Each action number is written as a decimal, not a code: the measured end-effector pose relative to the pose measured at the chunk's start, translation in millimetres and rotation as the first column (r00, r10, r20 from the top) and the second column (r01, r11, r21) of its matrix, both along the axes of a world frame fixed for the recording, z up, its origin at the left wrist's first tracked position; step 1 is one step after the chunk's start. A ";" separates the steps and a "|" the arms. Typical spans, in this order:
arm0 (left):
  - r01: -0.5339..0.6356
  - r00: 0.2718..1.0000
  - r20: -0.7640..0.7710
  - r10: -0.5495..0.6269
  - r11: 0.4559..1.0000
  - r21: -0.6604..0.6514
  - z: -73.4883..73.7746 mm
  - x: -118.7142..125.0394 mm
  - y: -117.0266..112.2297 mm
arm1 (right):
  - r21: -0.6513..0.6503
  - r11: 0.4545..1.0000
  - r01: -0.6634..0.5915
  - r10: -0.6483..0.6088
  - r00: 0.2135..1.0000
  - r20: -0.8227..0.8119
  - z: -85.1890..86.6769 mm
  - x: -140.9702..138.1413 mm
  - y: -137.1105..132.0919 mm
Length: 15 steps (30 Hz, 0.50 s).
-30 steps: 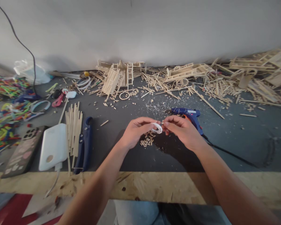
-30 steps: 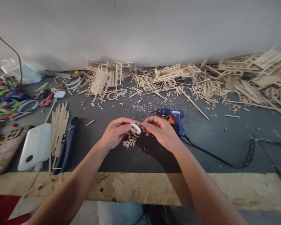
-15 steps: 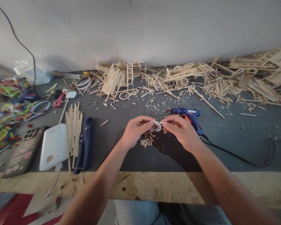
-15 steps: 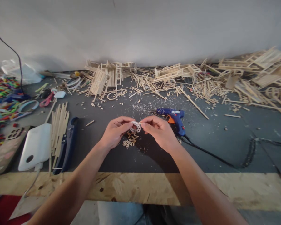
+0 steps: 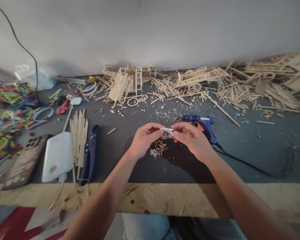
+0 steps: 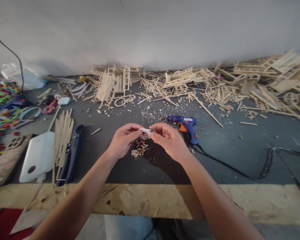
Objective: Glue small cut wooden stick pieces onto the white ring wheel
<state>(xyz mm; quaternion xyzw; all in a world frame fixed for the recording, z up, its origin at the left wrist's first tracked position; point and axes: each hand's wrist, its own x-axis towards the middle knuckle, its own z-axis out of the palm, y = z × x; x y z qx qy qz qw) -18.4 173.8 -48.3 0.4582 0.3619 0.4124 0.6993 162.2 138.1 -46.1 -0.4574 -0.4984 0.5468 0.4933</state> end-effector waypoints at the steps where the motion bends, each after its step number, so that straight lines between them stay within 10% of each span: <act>1: -0.001 1.000 0.018 0.001 1.000 -0.006 -0.2 0.1 -0.1 | -0.004 1.000 0.004 -0.004 1.000 -0.012 -0.3 -0.6 -0.1; 15: -0.012 0.999 -0.034 0.014 0.997 0.073 -2.9 3.3 -2.6 | 0.046 0.998 0.034 -0.045 0.958 0.282 0.6 -3.3 -3.7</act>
